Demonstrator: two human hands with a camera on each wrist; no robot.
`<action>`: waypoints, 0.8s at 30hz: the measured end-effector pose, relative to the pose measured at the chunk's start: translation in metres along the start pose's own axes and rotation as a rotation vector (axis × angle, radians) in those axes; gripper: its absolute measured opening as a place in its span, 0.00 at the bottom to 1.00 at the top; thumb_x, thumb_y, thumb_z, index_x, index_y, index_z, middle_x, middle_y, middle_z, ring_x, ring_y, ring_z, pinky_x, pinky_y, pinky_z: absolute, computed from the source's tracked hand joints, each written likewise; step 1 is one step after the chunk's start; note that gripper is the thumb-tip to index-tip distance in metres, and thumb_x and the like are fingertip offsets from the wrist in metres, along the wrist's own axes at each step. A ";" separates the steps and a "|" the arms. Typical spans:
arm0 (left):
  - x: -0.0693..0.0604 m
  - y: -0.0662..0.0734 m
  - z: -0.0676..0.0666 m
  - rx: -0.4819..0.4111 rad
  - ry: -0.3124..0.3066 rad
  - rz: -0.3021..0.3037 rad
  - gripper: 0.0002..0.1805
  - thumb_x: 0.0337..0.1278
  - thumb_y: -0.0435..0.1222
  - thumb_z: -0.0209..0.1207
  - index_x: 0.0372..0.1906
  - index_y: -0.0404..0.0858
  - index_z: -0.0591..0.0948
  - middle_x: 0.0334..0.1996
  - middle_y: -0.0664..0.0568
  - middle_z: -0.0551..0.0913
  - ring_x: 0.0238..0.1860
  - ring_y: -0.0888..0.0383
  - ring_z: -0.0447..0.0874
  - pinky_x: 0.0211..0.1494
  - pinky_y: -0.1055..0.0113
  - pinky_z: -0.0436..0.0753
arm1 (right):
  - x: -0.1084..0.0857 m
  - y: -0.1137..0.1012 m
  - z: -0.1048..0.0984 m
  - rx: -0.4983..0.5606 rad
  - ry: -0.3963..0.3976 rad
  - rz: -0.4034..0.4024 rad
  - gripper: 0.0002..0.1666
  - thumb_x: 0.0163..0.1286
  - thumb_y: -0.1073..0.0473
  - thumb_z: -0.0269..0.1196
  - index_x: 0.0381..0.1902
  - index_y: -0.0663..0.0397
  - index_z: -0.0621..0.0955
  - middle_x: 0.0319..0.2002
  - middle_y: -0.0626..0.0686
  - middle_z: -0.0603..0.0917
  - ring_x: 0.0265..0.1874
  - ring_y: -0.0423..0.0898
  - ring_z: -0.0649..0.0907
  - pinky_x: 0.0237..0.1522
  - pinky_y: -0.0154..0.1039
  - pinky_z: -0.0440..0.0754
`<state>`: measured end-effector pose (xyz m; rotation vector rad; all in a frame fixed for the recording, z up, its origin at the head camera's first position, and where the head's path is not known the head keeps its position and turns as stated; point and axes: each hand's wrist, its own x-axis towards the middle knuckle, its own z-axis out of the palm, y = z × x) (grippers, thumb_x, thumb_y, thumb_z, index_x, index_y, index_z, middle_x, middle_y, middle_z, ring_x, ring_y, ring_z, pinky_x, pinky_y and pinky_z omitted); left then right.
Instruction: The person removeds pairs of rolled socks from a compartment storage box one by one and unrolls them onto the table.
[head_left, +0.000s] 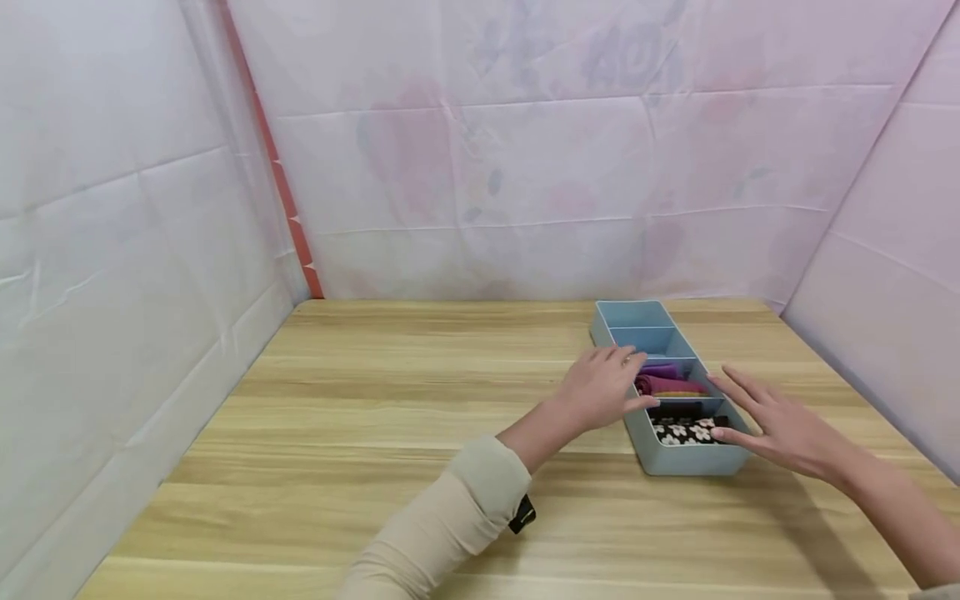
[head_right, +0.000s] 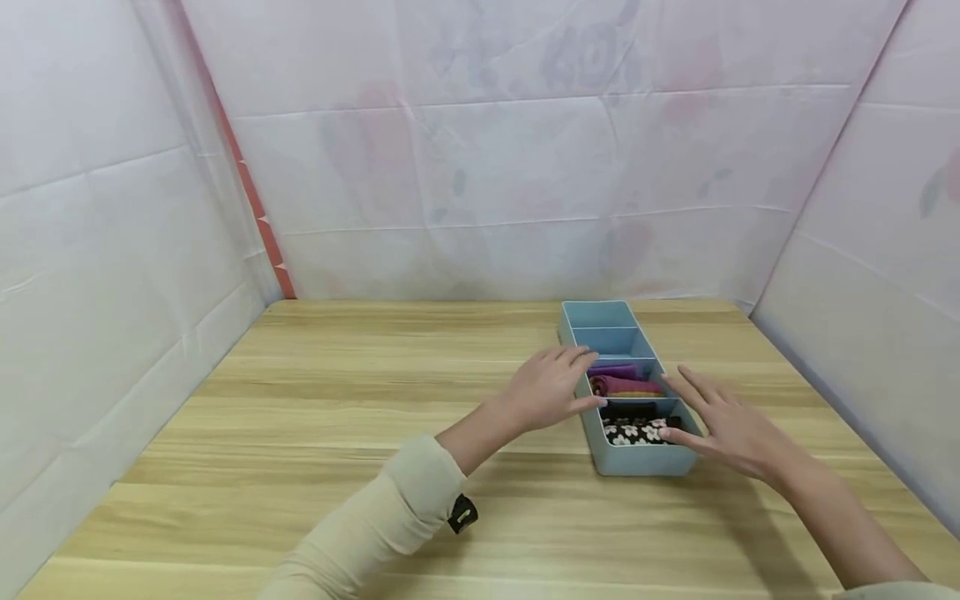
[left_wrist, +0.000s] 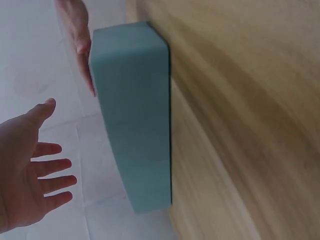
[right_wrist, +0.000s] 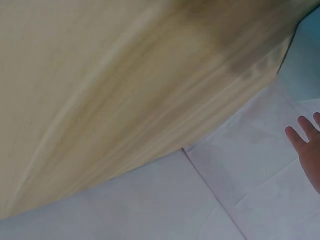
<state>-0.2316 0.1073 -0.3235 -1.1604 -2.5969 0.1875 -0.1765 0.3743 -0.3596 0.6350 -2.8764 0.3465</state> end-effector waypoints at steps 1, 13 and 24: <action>0.000 0.003 0.001 0.013 0.000 0.019 0.36 0.61 0.63 0.36 0.65 0.45 0.65 0.61 0.56 0.67 0.61 0.60 0.63 0.63 0.69 0.59 | -0.001 0.001 0.001 0.011 -0.003 0.002 0.47 0.60 0.48 0.64 0.71 0.47 0.54 0.69 0.60 0.52 0.57 0.71 0.61 0.42 0.69 0.62; 0.005 0.032 0.011 0.086 -0.134 0.089 0.27 0.65 0.58 0.38 0.59 0.48 0.73 0.55 0.62 0.71 0.58 0.66 0.65 0.61 0.74 0.58 | -0.005 -0.003 0.008 0.222 -0.098 0.098 0.49 0.64 0.50 0.60 0.72 0.51 0.45 0.66 0.71 0.51 0.58 0.75 0.58 0.45 0.70 0.58; 0.005 0.037 0.013 0.152 -0.117 0.128 0.24 0.65 0.56 0.41 0.57 0.51 0.75 0.51 0.62 0.73 0.53 0.64 0.65 0.59 0.72 0.61 | -0.003 -0.007 0.010 0.277 -0.117 0.123 0.49 0.65 0.50 0.59 0.72 0.53 0.44 0.66 0.72 0.50 0.59 0.74 0.55 0.47 0.70 0.56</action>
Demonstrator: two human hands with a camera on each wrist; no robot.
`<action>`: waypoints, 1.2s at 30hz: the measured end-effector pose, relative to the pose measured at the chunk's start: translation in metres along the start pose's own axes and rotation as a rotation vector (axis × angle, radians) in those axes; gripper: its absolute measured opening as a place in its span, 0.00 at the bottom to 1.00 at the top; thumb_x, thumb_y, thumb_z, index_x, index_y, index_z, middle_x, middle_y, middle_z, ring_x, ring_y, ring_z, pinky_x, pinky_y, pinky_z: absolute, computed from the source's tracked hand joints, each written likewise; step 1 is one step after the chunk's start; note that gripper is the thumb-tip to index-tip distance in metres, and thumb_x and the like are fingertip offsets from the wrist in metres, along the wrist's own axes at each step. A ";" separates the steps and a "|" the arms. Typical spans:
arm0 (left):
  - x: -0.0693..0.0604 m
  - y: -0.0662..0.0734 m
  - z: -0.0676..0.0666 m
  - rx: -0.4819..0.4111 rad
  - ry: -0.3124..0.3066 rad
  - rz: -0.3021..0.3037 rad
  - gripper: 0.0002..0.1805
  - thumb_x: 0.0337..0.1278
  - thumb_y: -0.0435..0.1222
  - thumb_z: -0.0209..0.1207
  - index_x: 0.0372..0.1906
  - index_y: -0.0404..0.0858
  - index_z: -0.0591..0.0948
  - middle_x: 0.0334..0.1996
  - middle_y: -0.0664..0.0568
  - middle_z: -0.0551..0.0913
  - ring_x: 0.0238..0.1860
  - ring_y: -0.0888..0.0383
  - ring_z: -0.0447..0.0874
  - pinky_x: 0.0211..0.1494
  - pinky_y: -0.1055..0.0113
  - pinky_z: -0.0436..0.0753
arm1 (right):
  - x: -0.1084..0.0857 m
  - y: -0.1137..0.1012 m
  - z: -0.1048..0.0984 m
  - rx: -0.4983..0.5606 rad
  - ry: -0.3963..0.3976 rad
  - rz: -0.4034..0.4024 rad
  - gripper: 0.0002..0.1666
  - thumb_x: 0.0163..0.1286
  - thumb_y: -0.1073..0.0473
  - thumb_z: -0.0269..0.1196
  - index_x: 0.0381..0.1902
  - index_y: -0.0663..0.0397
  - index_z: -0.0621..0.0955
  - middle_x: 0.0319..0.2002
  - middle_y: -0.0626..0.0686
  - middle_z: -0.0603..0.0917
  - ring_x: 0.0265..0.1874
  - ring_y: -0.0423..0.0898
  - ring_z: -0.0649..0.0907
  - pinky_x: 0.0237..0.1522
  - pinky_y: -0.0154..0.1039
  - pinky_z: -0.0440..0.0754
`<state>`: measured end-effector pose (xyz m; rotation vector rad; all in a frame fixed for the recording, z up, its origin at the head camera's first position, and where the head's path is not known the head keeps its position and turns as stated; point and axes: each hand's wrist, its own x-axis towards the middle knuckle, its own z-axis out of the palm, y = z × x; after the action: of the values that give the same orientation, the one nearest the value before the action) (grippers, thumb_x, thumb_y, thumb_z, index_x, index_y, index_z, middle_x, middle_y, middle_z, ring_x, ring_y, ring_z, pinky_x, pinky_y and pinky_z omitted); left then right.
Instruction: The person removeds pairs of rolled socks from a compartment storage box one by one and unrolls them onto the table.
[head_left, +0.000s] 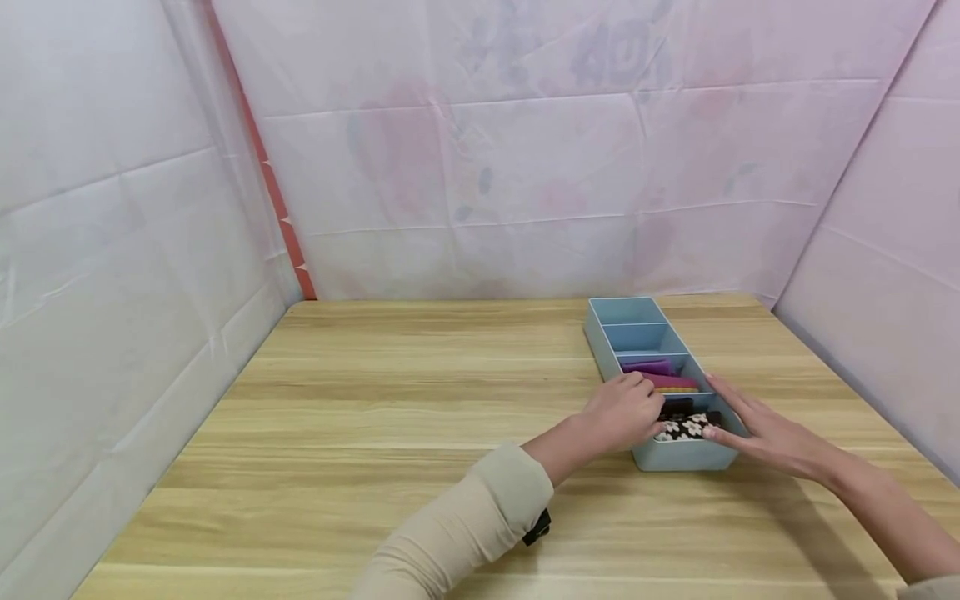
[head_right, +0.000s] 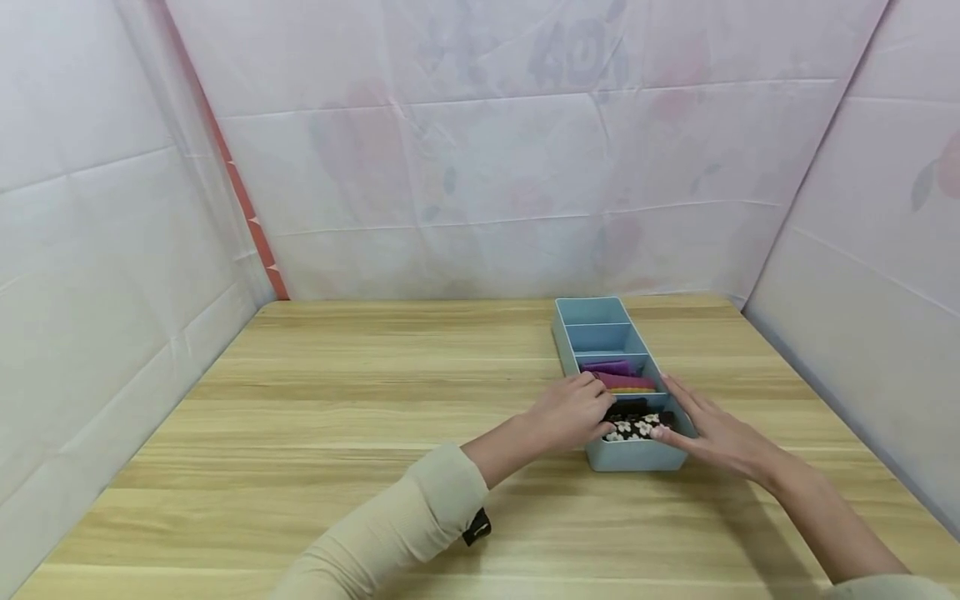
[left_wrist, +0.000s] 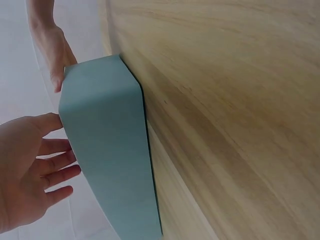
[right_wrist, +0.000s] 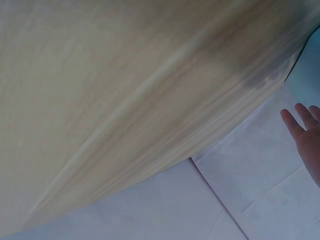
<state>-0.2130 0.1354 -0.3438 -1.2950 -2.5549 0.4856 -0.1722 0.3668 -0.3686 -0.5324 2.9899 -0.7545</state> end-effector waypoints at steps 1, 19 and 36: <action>0.001 0.001 0.000 -0.002 -0.011 -0.004 0.24 0.65 0.57 0.41 0.56 0.51 0.75 0.51 0.61 0.73 0.53 0.64 0.65 0.58 0.72 0.61 | 0.000 0.000 0.000 -0.001 -0.003 0.001 0.49 0.65 0.50 0.59 0.72 0.53 0.43 0.66 0.72 0.50 0.59 0.74 0.55 0.47 0.70 0.56; 0.026 0.005 -0.011 -0.036 -0.146 0.123 0.12 0.60 0.54 0.52 0.43 0.57 0.80 0.41 0.69 0.78 0.45 0.65 0.66 0.50 0.75 0.66 | 0.001 -0.001 0.001 0.023 -0.007 0.002 0.48 0.66 0.50 0.58 0.73 0.50 0.43 0.67 0.70 0.49 0.60 0.74 0.54 0.47 0.71 0.55; 0.046 0.006 -0.014 -0.211 -0.416 0.168 0.09 0.63 0.40 0.53 0.47 0.50 0.76 0.38 0.62 0.75 0.39 0.66 0.71 0.46 0.75 0.69 | 0.003 0.002 0.004 0.028 -0.001 0.000 0.49 0.66 0.50 0.58 0.73 0.49 0.42 0.66 0.71 0.50 0.60 0.74 0.54 0.46 0.72 0.55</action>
<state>-0.2307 0.1785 -0.3306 -1.6417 -2.9121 0.5833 -0.1755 0.3651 -0.3727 -0.5321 2.9730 -0.7949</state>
